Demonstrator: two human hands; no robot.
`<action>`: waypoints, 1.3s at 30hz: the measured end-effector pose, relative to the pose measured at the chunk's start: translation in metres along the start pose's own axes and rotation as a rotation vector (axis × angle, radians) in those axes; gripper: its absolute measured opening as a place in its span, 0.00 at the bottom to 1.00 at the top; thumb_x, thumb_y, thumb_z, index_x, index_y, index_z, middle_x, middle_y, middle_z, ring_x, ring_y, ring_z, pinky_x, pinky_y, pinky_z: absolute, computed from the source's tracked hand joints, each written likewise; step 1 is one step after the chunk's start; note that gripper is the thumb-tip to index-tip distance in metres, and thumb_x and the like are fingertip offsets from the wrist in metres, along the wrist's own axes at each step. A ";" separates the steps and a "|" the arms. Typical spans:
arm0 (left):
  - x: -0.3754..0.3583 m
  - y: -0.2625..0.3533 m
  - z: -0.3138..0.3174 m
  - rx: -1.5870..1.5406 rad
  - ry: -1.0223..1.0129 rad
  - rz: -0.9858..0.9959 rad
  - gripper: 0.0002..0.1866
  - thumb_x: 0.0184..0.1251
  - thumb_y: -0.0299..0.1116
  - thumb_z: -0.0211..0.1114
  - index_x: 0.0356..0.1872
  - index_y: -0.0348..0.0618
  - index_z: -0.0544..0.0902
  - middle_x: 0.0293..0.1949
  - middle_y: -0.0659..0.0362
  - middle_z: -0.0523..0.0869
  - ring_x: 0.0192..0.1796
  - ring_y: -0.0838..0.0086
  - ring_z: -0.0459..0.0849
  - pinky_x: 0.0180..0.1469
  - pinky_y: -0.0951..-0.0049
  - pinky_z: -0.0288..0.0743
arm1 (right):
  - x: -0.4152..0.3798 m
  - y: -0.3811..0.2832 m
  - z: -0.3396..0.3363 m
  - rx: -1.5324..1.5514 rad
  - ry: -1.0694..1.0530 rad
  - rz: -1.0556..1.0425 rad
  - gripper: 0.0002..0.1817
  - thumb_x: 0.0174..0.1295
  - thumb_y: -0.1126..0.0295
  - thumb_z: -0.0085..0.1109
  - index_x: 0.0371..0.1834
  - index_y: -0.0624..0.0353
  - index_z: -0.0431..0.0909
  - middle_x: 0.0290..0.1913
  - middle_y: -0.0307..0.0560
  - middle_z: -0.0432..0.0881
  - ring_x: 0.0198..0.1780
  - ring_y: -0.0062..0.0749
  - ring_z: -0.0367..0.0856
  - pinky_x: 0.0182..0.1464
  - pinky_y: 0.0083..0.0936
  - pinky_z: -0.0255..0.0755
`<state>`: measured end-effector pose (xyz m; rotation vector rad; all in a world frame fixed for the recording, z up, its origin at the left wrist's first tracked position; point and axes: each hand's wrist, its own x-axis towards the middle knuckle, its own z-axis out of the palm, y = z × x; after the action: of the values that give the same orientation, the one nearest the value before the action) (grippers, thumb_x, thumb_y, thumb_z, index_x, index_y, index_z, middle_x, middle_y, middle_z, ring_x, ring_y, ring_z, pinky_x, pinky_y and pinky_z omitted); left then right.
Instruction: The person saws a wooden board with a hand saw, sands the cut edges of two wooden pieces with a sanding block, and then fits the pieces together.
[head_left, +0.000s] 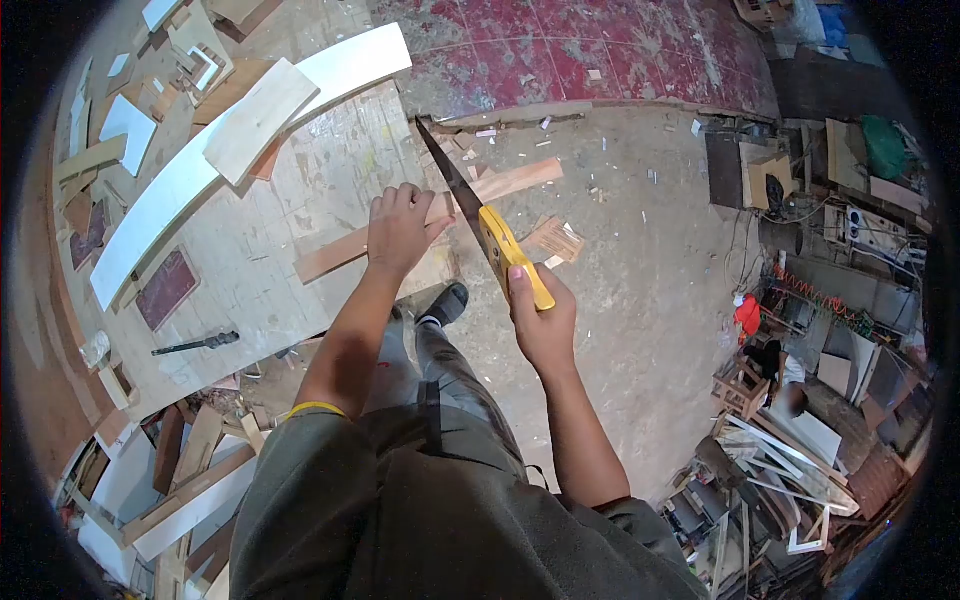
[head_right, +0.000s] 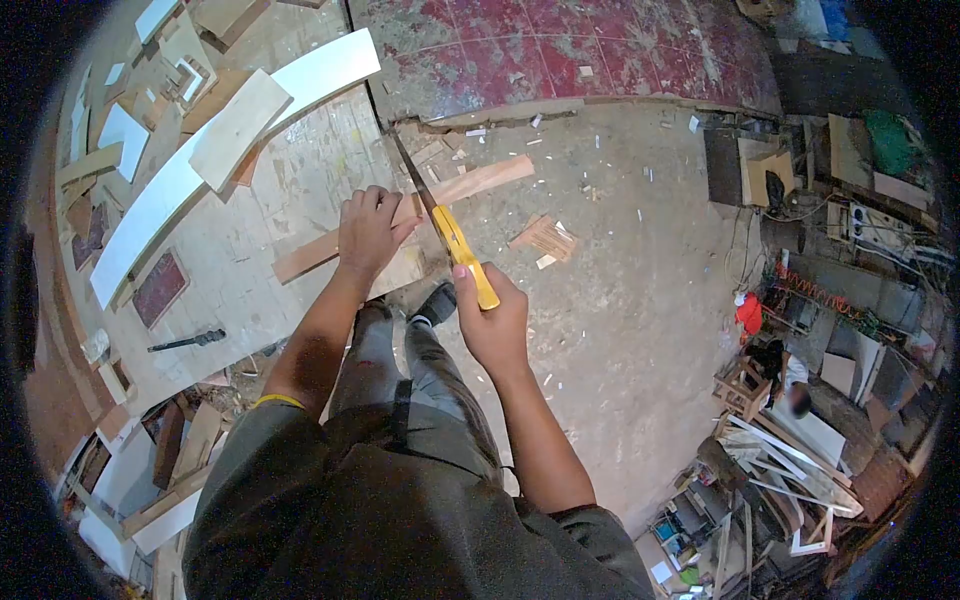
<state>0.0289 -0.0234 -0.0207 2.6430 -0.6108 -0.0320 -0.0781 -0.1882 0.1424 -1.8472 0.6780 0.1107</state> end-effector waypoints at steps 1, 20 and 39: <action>0.000 -0.001 0.001 -0.002 0.014 -0.003 0.27 0.57 0.57 0.70 0.49 0.47 0.83 0.44 0.57 0.80 0.48 0.60 0.76 0.50 0.60 0.68 | 0.001 0.001 -0.001 -0.026 -0.017 -0.011 0.20 0.74 0.59 0.56 0.27 0.63 0.75 0.20 0.35 0.70 0.24 0.16 0.66 0.25 0.22 0.61; 0.026 -0.003 0.014 -0.093 0.056 -0.520 0.08 0.71 0.36 0.59 0.44 0.50 0.82 0.42 0.55 0.84 0.50 0.58 0.80 0.51 0.53 0.68 | -0.007 -0.001 0.004 -0.117 -0.023 -0.113 0.17 0.71 0.64 0.60 0.27 0.64 0.75 0.18 0.48 0.75 0.20 0.24 0.71 0.24 0.27 0.64; 0.044 -0.002 0.027 0.085 0.294 -0.630 0.15 0.72 0.43 0.57 0.53 0.51 0.80 0.69 0.53 0.68 0.78 0.52 0.55 0.77 0.39 0.44 | -0.014 -0.024 0.009 -0.254 0.028 0.030 0.14 0.69 0.62 0.63 0.33 0.62 0.79 0.21 0.50 0.79 0.22 0.35 0.77 0.30 0.32 0.70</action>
<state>0.0663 -0.0512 -0.0430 2.7356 0.3304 0.1961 -0.0751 -0.1689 0.1644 -2.0847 0.7381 0.1984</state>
